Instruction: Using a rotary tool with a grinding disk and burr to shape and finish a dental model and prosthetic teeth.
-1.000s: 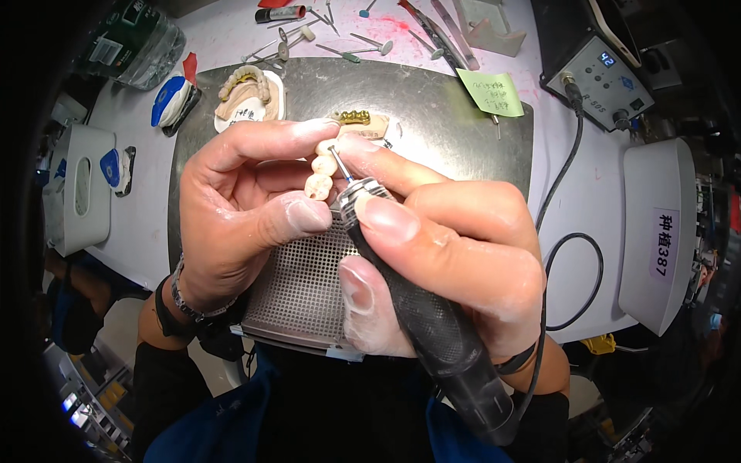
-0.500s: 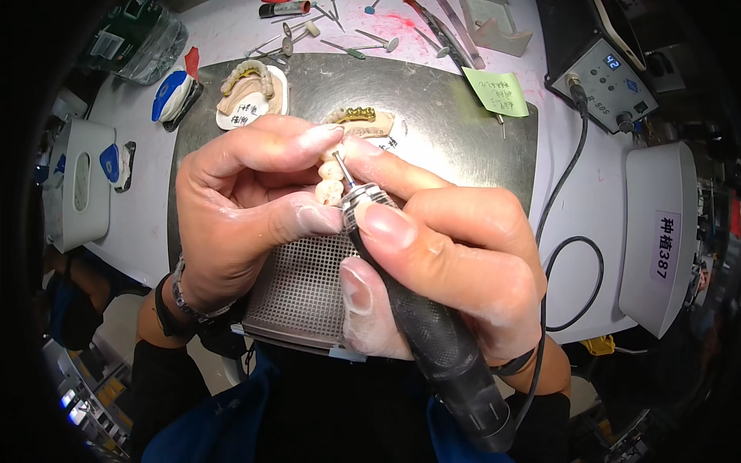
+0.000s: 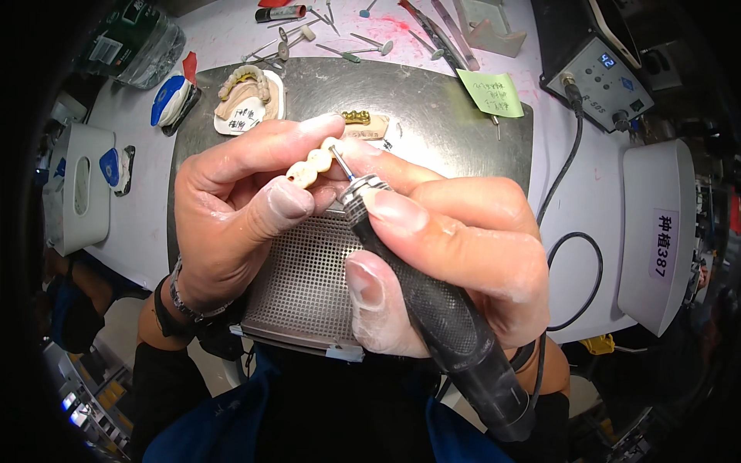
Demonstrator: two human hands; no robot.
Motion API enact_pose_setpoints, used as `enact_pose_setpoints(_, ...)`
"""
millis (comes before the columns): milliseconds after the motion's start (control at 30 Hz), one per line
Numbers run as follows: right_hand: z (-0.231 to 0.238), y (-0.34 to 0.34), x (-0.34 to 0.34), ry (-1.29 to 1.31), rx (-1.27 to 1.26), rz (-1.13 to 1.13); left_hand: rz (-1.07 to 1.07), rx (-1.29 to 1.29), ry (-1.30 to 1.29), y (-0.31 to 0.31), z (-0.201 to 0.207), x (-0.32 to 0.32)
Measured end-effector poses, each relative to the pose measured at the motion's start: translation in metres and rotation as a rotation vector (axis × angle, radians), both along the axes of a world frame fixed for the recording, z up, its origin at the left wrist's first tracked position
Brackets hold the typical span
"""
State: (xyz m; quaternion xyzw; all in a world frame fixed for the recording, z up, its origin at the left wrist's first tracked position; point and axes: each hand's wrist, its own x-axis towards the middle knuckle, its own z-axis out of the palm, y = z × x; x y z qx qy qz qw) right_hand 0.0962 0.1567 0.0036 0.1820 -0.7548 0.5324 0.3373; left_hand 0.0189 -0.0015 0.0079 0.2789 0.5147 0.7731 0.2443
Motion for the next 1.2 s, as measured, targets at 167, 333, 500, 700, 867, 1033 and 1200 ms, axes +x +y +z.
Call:
enact_pose_setpoints(167, -0.0024, -0.0036, -0.0005, 0.008, -0.029, 0.008, 0.032, -0.017, 0.096, -0.0018, -0.0038, -0.0012)
enact_pose_setpoints(333, 0.0035, -0.002, 0.0013, -0.014, 0.02, 0.003, 0.046, -0.019, 0.197, -0.0011, -0.0045, -0.0035)
enact_pose_setpoints(500, 0.0011, -0.0067, 0.001, -0.077, -0.221, 0.024, 0.026, -0.03, 0.125, -0.0006, -0.0016, -0.0046)
enact_pose_setpoints(700, 0.0024, -0.0006, 0.0004, -0.081, -0.222, 0.112, 0.029, -0.035, 0.074, 0.001, 0.0015, -0.003)
enact_pose_setpoints(867, 0.0017, 0.0006, 0.0008, -0.082, -0.208, 0.12, 0.015, -0.021, 0.069, 0.0003, 0.0019, -0.0026)
enact_pose_setpoints(1033, 0.0019, -0.0092, 0.0022, -0.094, -0.302, 0.001, -0.011, 0.0, -0.056, 0.0019, 0.0019, -0.0003)
enact_pose_setpoints(1200, 0.0037, -0.0051, 0.0036, -0.057, -0.232, 0.004, -0.059, 0.036, -0.143, 0.0025, 0.0036, 0.0008)
